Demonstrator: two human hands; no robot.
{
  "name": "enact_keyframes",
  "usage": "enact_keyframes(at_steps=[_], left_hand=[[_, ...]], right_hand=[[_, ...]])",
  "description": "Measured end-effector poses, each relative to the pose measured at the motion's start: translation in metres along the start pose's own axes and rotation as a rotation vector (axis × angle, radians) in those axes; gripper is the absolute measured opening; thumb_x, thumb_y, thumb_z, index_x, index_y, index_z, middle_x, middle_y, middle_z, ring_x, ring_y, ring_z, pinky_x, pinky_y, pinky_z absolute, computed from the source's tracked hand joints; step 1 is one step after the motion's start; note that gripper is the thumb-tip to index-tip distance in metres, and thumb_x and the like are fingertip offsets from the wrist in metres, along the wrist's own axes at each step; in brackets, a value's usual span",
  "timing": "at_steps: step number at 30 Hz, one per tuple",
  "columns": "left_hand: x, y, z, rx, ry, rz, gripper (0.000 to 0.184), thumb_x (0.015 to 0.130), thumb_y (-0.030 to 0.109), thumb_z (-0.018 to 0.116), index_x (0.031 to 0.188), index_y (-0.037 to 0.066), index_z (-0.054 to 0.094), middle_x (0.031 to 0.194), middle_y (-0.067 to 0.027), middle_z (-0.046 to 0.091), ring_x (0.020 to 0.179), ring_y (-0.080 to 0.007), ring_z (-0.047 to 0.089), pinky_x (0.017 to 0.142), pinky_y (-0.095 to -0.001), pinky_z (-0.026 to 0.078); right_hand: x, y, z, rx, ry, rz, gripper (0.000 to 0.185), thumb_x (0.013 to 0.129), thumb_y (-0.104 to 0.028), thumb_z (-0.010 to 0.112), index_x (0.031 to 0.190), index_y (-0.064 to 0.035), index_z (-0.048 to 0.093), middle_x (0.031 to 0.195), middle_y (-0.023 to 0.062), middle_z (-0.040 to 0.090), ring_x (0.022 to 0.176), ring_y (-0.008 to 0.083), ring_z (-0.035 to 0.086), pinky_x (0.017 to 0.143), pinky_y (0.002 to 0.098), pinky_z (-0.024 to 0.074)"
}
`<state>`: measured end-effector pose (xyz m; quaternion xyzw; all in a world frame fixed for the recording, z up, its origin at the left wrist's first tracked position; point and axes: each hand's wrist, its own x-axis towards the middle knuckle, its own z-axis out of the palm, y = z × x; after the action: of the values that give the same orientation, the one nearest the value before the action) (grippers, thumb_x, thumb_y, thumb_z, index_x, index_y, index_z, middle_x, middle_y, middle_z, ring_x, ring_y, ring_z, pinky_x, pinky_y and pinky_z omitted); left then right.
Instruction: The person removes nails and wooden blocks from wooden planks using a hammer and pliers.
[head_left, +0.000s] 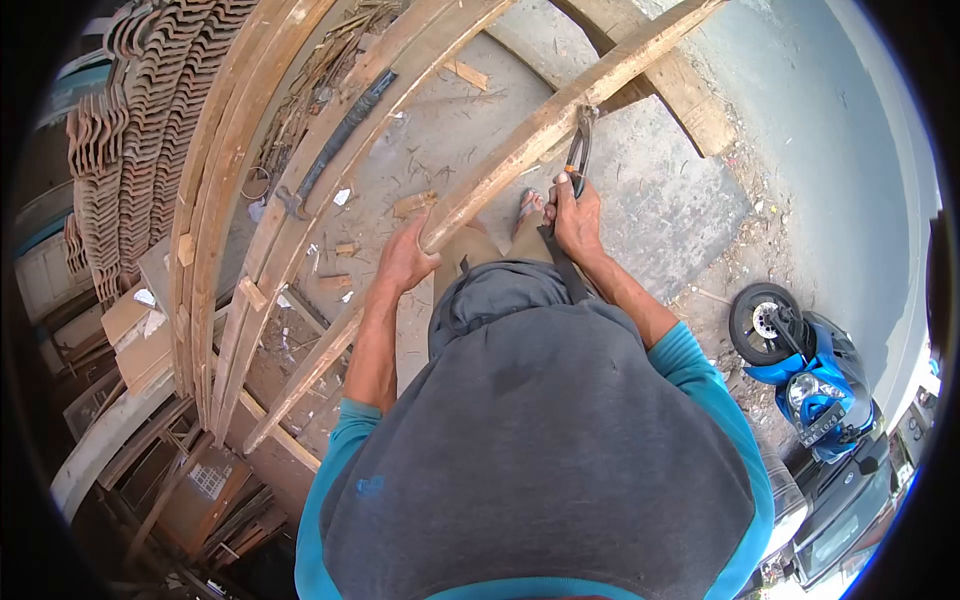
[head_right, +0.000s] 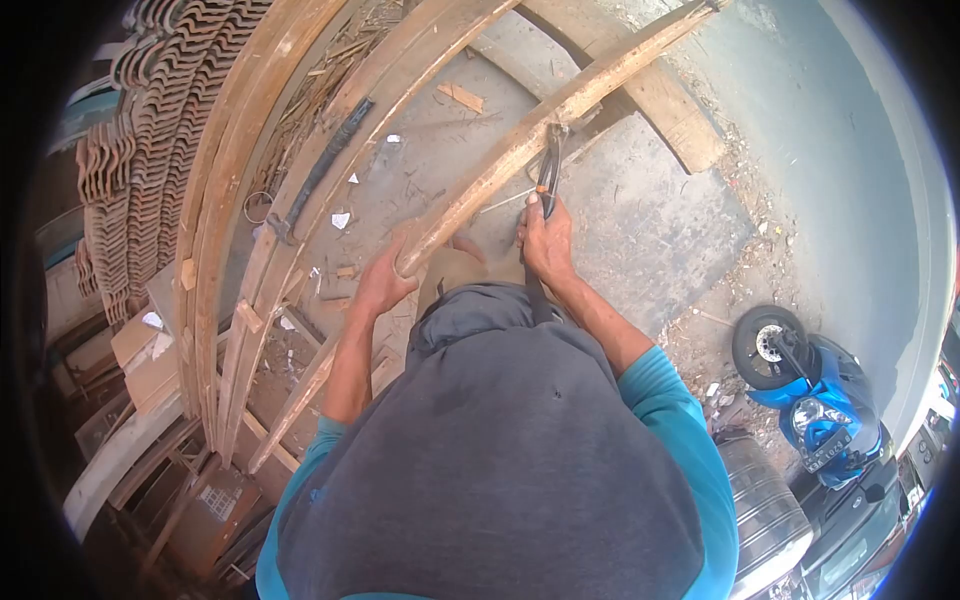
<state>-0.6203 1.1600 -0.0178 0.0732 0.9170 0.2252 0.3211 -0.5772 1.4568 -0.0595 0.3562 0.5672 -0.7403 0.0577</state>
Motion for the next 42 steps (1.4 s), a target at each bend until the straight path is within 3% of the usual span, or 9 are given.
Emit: enact_keyframes(at_steps=[5,7,10,16,21,22,26,38,42], left_hand=[[0.021,-0.013,-0.025,-0.191,-0.167,0.055,0.082,0.072,0.023,0.078,0.147,0.003,0.052,0.139,-0.0230,0.062,0.128,-0.0328,0.061,0.107,-0.0388,0.046],[0.026,-0.013,-0.032,-0.217,-0.183,0.089,0.082,0.072,0.025,0.078,0.147,0.002,0.052,0.138,-0.0239,0.062,0.127,-0.0319,0.062,0.107,-0.0385,0.047],[0.021,-0.011,-0.042,-0.164,-0.287,-0.154,0.083,0.073,0.028,0.080,0.147,0.003,0.053,0.139,-0.0239,0.062,0.129,-0.0325,0.061,0.108,-0.0381,0.047],[-0.020,-0.027,-0.056,-0.158,0.018,0.023,0.084,0.074,0.038,0.086,0.147,0.009,0.055,0.140,-0.0208,0.062,0.132,-0.0337,0.058,0.112,-0.0409,0.045],[-0.095,-0.104,-0.080,-0.227,0.172,-0.124,0.087,0.073,0.042,0.088,0.148,0.012,0.055,0.142,-0.0188,0.061,0.136,-0.0333,0.054,0.115,-0.0433,0.042],[-0.113,-0.118,-0.085,-0.242,0.177,-0.126,0.087,0.073,0.042,0.088,0.148,0.012,0.055,0.142,-0.0188,0.061,0.136,-0.0333,0.054,0.115,-0.0433,0.042],[-0.189,-0.193,-0.089,-0.114,0.230,-0.323,0.093,0.068,0.036,0.092,0.147,0.005,0.054,0.142,-0.0206,0.060,0.135,-0.0351,0.055,0.116,-0.0437,0.041],[-0.290,-0.369,-0.047,-0.012,0.177,-0.426,0.101,0.063,0.024,0.096,0.149,0.001,0.048,0.146,-0.0237,0.054,0.137,-0.0381,0.051,0.118,-0.0424,0.040],[-0.283,-0.390,-0.044,-0.026,0.170,-0.458,0.084,0.070,0.021,0.092,0.143,0.004,0.055,0.138,-0.0227,0.061,0.130,-0.0383,0.057,0.112,-0.0433,0.045]], right_hand=[[-0.011,0.010,0.000,-0.142,-0.119,-0.178,0.033,0.107,-0.031,0.053,0.101,0.0011,0.056,0.073,0.0060,0.060,0.059,0.0155,0.060,0.055,0.0324,0.0511],[-0.010,0.004,-0.016,-0.182,-0.164,-0.158,0.036,0.106,-0.031,0.053,0.108,0.0041,0.059,0.081,0.0096,0.067,0.072,0.0184,0.068,0.067,0.0334,0.0554],[-0.011,-0.004,-0.040,-0.299,-0.238,-0.040,0.051,0.104,-0.021,0.053,0.146,0.0073,0.046,0.113,0.0191,0.071,0.101,0.0250,0.072,0.087,0.0394,0.0593],[-0.041,0.003,-0.031,-0.214,-0.169,-0.040,0.055,0.104,-0.025,0.054,0.147,0.0085,0.044,0.113,0.0195,0.070,0.101,0.0253,0.072,0.088,0.0406,0.0598],[-0.064,0.007,0.016,-0.201,-0.169,-0.135,0.052,0.106,-0.033,0.055,0.135,0.0105,0.053,0.103,0.0165,0.071,0.091,0.0223,0.072,0.084,0.0366,0.0596],[-0.068,0.005,0.030,-0.221,-0.157,-0.142,0.047,0.107,-0.036,0.055,0.122,0.0085,0.059,0.096,0.0140,0.071,0.081,0.0187,0.070,0.075,0.0328,0.0578],[-0.065,0.023,0.061,-0.312,-0.232,-0.165,0.042,0.106,-0.037,0.055,0.108,0.0045,0.062,0.085,0.0107,0.069,0.069,0.0149,0.063,0.061,0.0294,0.0506],[-0.076,0.034,0.099,-0.301,-0.243,-0.088,0.040,0.106,-0.037,0.056,0.102,0.0025,0.062,0.079,0.0099,0.068,0.061,0.0154,0.063,0.058,0.0282,0.0506],[-0.104,0.052,0.126,-0.362,-0.378,-0.016,0.040,0.106,-0.037,0.057,0.103,0.0025,0.062,0.079,0.0101,0.068,0.061,0.0156,0.063,0.059,0.0286,0.0508]])
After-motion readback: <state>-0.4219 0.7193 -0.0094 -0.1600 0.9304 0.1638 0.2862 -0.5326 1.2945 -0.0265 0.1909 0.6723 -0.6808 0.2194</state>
